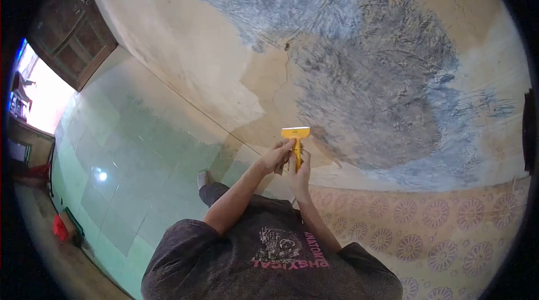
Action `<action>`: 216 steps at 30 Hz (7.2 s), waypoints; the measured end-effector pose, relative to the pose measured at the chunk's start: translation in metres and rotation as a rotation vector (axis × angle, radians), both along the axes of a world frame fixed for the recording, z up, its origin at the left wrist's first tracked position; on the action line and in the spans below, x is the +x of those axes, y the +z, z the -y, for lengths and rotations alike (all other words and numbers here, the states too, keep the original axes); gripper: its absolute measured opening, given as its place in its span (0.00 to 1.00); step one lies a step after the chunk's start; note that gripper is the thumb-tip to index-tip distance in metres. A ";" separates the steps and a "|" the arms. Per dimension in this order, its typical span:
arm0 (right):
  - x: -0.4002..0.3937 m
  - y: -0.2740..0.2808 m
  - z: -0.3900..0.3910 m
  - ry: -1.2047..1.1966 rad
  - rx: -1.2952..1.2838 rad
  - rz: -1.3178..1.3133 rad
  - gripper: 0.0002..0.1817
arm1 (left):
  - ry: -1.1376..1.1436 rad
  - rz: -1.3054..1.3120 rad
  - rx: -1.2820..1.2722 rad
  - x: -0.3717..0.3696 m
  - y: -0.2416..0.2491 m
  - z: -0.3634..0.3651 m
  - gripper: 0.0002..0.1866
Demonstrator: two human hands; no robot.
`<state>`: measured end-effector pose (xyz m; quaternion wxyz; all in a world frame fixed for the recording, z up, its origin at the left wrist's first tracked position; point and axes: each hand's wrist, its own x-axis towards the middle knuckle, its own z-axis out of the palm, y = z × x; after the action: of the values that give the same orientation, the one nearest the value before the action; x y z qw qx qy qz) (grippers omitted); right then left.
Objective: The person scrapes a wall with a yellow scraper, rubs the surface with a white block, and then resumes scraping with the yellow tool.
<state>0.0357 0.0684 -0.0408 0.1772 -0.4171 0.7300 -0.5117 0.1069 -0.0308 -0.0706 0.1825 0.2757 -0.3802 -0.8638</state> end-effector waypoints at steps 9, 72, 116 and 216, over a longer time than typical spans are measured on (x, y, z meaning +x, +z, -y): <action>-0.027 0.049 -0.011 0.112 0.085 -0.153 0.19 | 0.108 -0.357 0.400 -0.027 0.032 -0.022 0.23; -0.038 0.004 -0.003 0.143 -0.011 -0.185 0.29 | 0.197 0.130 -0.305 -0.043 0.023 -0.017 0.23; 0.098 0.045 -0.015 0.004 -0.067 0.150 0.07 | -0.021 0.101 -0.199 0.149 0.084 0.015 0.17; -0.059 -0.044 0.021 0.415 0.428 -0.288 0.15 | 0.373 0.503 -0.628 -0.046 0.001 0.017 0.31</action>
<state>-0.0232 0.0470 -0.0845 0.2564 -0.5784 0.7377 -0.2357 0.0609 -0.0474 -0.0691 0.3120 0.4724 -0.6004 -0.5648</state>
